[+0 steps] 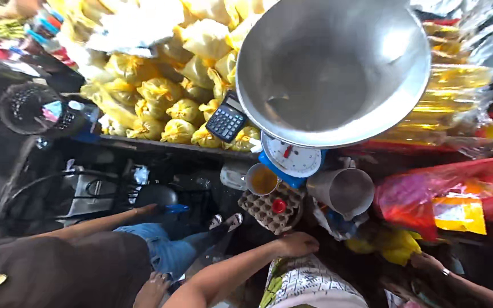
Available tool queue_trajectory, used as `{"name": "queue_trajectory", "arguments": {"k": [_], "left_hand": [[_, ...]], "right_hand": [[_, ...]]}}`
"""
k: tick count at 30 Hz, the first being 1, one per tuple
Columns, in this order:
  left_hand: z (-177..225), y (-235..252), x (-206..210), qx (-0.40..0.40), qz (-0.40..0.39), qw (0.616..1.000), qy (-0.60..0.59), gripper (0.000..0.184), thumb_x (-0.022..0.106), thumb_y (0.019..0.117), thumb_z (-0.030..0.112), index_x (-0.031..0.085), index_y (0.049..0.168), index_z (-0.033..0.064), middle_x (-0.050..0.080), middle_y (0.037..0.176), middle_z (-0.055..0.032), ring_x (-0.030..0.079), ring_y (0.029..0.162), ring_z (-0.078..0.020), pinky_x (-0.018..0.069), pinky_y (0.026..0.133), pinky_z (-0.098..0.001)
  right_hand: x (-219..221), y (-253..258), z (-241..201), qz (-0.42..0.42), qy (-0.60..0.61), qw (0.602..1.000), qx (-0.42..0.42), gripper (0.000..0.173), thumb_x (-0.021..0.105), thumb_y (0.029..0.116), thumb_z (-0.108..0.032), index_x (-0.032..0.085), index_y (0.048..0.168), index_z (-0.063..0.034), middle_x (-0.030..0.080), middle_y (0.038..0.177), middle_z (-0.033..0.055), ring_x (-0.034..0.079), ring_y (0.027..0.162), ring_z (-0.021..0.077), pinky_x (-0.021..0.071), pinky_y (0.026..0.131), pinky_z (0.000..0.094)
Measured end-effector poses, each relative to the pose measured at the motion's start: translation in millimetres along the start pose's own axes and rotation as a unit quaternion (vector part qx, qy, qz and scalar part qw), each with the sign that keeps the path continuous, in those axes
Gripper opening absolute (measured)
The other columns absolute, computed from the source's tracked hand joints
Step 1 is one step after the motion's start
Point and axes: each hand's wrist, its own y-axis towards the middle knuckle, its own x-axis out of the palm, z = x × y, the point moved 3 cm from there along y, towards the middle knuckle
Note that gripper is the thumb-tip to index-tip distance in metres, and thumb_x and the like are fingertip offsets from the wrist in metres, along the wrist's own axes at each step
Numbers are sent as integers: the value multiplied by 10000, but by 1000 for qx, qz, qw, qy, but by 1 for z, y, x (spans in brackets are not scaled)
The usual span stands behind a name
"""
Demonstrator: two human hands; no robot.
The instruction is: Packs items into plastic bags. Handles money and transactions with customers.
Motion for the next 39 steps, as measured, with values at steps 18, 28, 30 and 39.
{"name": "queue_trajectory", "arguments": {"k": [18, 28, 30, 39], "left_hand": [[152, 57, 71, 225, -202, 953, -2, 477, 464, 1087, 397, 577, 1428, 82, 623, 1396, -78, 599, 1274, -167, 493, 1105, -396], [117, 66, 50, 181, -232, 955, 29, 410, 522, 1059, 316, 616, 1350, 43, 681, 1300, -94, 657, 1190, -227, 541, 1046, -426], [117, 63, 45, 182, -223, 957, 28, 409, 522, 1056, 323, 625, 1340, 47, 688, 1284, -90, 662, 1177, -234, 547, 1035, -432], [116, 59, 34, 166, -196, 966, -2, 371, 500, 1074, 224, 603, 1329, -24, 680, 1272, -155, 671, 1152, -257, 544, 1029, -453]], "right_hand": [[-82, -21, 20, 375, 40, 900, 218, 588, 703, 921, -140, 483, 1391, 138, 514, 1398, 358, 524, 1311, 458, 448, 1073, 618], [-213, -103, -126, 576, 0, 817, -4, 271, 731, 919, -248, 769, 1129, -81, 739, 1138, 174, 687, 1103, 366, 502, 999, 645], [-242, -127, -142, 638, 7, 769, -24, 258, 707, 936, -252, 769, 1132, -97, 746, 1125, 146, 696, 1087, 329, 515, 990, 605], [-305, -123, -143, 683, 16, 729, 39, 268, 625, 980, -265, 759, 1132, -90, 735, 1133, 171, 687, 1083, 369, 515, 953, 624]]}}
